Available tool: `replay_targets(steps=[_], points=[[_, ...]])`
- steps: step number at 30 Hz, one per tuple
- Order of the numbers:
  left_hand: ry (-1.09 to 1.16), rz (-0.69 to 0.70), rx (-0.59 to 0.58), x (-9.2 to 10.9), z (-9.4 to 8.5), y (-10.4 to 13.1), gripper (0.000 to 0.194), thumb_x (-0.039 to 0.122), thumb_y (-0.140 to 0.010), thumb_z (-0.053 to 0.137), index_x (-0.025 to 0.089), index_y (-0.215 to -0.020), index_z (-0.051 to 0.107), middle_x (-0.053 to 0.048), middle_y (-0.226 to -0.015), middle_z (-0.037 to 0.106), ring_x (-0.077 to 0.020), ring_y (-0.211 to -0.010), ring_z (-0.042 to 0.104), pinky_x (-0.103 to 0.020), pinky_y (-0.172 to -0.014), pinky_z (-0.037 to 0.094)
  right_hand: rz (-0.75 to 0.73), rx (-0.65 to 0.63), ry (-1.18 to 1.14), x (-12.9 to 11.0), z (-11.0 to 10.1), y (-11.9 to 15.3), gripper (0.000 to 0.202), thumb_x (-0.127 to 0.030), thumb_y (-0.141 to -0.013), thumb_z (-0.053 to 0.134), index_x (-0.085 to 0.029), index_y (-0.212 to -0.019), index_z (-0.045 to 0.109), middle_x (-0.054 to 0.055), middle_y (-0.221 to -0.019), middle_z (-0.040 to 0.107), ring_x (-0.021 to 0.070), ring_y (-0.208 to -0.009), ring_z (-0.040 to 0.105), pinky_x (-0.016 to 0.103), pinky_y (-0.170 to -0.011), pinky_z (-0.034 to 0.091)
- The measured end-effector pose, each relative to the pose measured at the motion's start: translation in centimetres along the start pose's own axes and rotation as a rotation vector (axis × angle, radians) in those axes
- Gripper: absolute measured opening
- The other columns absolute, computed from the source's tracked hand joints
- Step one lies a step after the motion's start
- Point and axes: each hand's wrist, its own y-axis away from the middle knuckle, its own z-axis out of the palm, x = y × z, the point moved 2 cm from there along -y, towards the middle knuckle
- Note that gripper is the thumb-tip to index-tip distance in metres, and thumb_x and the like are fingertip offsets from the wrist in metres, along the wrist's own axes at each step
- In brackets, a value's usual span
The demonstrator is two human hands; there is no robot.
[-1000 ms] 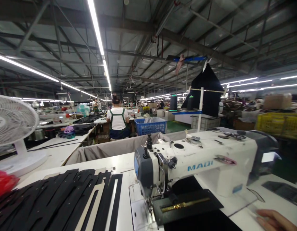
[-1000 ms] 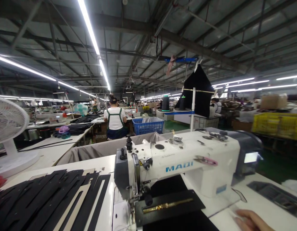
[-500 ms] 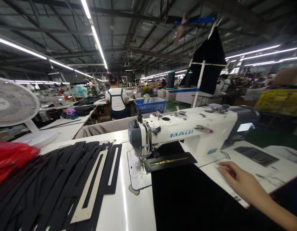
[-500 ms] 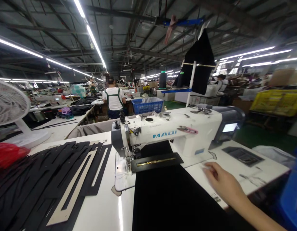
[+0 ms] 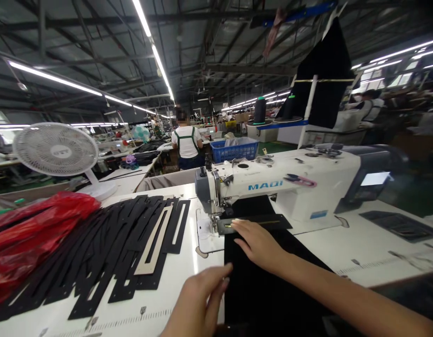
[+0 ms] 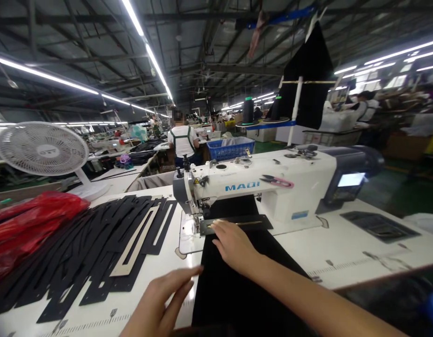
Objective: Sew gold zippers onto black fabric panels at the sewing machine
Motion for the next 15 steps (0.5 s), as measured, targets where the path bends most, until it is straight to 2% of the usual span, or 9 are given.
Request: replay_targets(steps=[2,5,7,9,12,15], points=[[-0.252,0.079,0.030,-0.9,0.7,-3.8,0.040,0.024,-0.091,0.039,0.020,-0.131,0.042,-0.011,-0.130,0.051,-0.0239,-0.122,0.045,-0.042,-0.101,0.039,0.018,-0.059,-0.004,0.3,1.2,0.4,0.040,-0.018,-0.082,0.051,-0.010,-0.122,0.051,0.016,-0.129,0.048,0.0264,-0.121,0.042,0.048,-0.101,0.036],[-0.589,0.064,-0.097,-3.0,1.4,-6.9,0.056,0.038,-0.087,0.047,0.008,-0.134,0.036,-0.019,-0.140,0.034,-0.0295,-0.131,0.028,-0.052,-0.106,0.026,0.068,-0.186,-0.020,0.5,2.0,0.9,0.048,-0.031,-0.088,0.046,-0.010,-0.131,0.043,0.016,-0.138,0.037,0.0259,-0.130,0.029,0.054,-0.105,0.025],[-0.714,0.040,-0.183,-4.2,1.0,-7.1,0.068,0.051,-0.086,0.044,0.005,-0.135,0.034,-0.020,-0.141,0.028,-0.0306,-0.132,0.023,-0.054,-0.108,0.020,0.090,-0.250,-0.031,0.5,2.1,1.1,0.053,-0.039,-0.091,0.040,-0.010,-0.135,0.037,0.015,-0.140,0.032,0.0251,-0.132,0.024,0.055,-0.106,0.020],[-0.798,-0.003,-0.206,-5.0,0.1,-6.6,0.073,0.056,-0.087,0.037,0.003,-0.136,0.031,-0.020,-0.142,0.025,-0.0312,-0.133,0.022,-0.055,-0.107,0.019,0.095,-0.275,-0.042,0.5,2.1,1.2,0.056,-0.044,-0.092,0.037,-0.012,-0.137,0.034,0.013,-0.142,0.028,0.0245,-0.133,0.021,0.054,-0.107,0.016],[-0.902,-0.091,-0.164,-5.6,-1.0,-6.2,0.072,0.055,-0.088,0.035,-0.001,-0.133,0.036,-0.024,-0.139,0.028,-0.0344,-0.131,0.024,-0.059,-0.106,0.020,0.111,-0.283,-0.055,0.6,2.2,1.2,0.058,-0.048,-0.092,0.035,-0.014,-0.139,0.031,0.011,-0.143,0.025,0.0242,-0.133,0.019,0.054,-0.108,0.013],[-0.941,-0.113,-0.061,-5.9,-1.4,-7.1,0.060,0.045,-0.088,0.042,0.000,-0.128,0.044,-0.025,-0.137,0.034,-0.0358,-0.130,0.027,-0.059,-0.105,0.020,0.125,-0.302,-0.052,0.7,2.4,1.1,0.059,-0.049,-0.092,0.034,-0.014,-0.139,0.030,0.011,-0.144,0.024,0.0244,-0.133,0.019,0.054,-0.108,0.013]])
